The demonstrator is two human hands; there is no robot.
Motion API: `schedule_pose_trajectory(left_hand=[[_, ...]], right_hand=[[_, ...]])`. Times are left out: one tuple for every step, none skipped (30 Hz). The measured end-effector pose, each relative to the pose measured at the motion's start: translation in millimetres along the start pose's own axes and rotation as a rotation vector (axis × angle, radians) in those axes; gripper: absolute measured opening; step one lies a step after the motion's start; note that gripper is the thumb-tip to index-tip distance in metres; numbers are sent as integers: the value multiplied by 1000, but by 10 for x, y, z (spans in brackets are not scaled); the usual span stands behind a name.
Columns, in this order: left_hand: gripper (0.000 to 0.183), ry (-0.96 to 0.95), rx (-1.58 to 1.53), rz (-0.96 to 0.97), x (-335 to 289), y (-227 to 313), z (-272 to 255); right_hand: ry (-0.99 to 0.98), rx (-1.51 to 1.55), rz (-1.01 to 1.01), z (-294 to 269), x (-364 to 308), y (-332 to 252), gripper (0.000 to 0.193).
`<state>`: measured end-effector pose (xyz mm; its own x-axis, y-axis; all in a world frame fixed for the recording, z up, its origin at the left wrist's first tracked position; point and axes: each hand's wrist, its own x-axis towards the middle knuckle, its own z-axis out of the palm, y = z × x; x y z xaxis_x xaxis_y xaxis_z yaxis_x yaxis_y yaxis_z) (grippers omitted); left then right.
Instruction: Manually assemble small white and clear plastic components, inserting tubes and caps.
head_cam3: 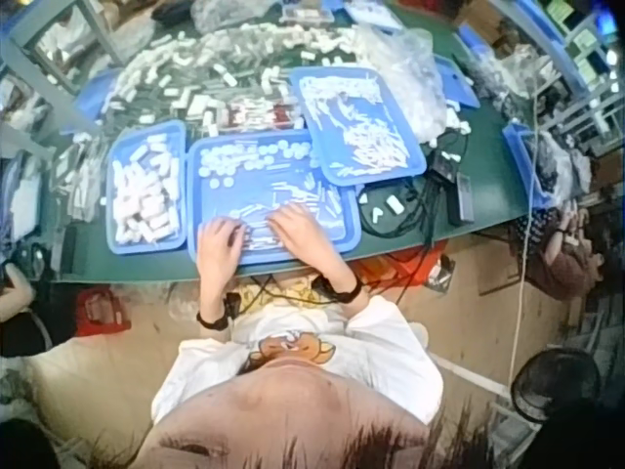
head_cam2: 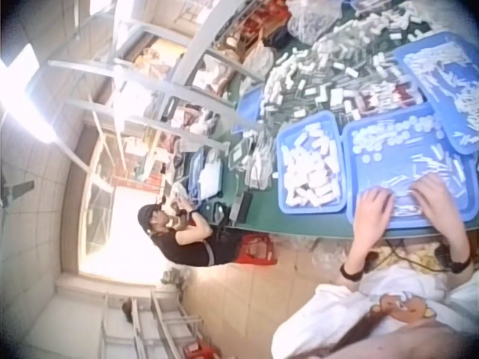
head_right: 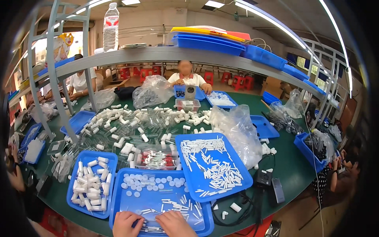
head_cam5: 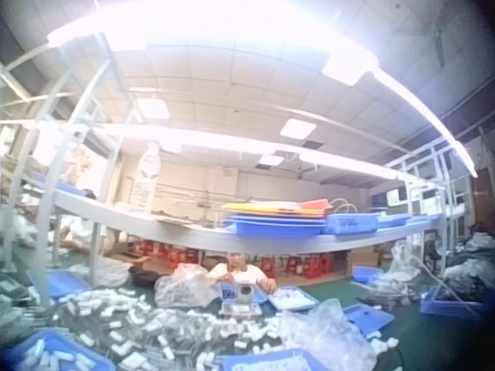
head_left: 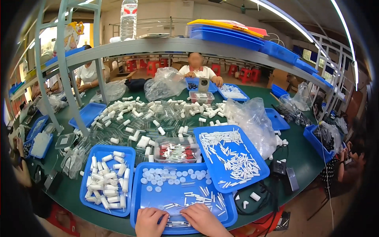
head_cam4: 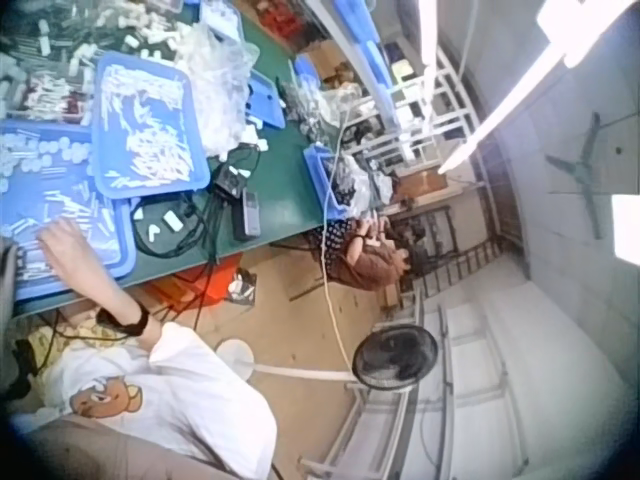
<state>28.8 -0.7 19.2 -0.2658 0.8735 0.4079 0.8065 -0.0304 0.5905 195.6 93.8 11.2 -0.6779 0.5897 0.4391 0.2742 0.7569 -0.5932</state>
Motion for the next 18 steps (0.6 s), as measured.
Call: schedule_pose_trajectory(left_hand=[[9, -6, -2, 0, -1, -4, -4], [8, -13, -4, -1, 1, -5, -12], [8, -20, -7, -1, 3, -6, -15], [8, -19, -6, 4, 5, -3, -17], [8, -19, -5, 10, 8, 2, -18], [8, -19, -3, 15, 6, 0, -21], [8, -18, -4, 14, 2, -6, -21], [8, -18, -5, 13, -3, -14, -20], [8, -19, -10, 14, -6, -15, -16], [8, -19, -8, 19, -7, -13, -17], [8, -18, -6, 25, -6, -8, -21], [8, -17, -3, 29, -2, -8, -23], [8, -20, -3, 30, 0, -10, -21], [7, -24, -4, 31, 1, -13, -20], [7, -26, -4, 33, 0, -9, -25], [7, -23, -9, 34, 0, -5, -31], [7, -21, -13, 36, -1, -1, -36], [7, -21, -16, 34, 3, -3, -35]], right_hand=[[3, -1, -2, 4, 0, -1, 11], [7, -2, -4, 8, -1, -2, 11], [10, -5, -5, 11, -3, 0, 11], [9, -4, -1, 11, -3, 1, 11], [8, -4, 2, 10, -4, 2, 11], [7, -3, 7, 14, -2, 2, 11], [8, 0, 4, 13, 3, -4, 11], [9, 2, 1, 7, 10, -15, 11], [12, 1, 1, -4, 11, -25, 11], [13, -8, -5, -10, 10, -31, 11], [15, -18, -10, -14, 9, -36, 11], [16, -27, -16, -16, 12, -36, 11], [17, -27, -15, -17, 14, -36, 11], [18, -28, -14, -17, 16, -37, 12], [21, -28, -15, -21, 16, -44, 12], [21, -25, -13, -25, 16, -52, 12], [21, -22, -12, -29, 15, -59, 12], [19, -16, -8, -27, 20, -54, 12]])
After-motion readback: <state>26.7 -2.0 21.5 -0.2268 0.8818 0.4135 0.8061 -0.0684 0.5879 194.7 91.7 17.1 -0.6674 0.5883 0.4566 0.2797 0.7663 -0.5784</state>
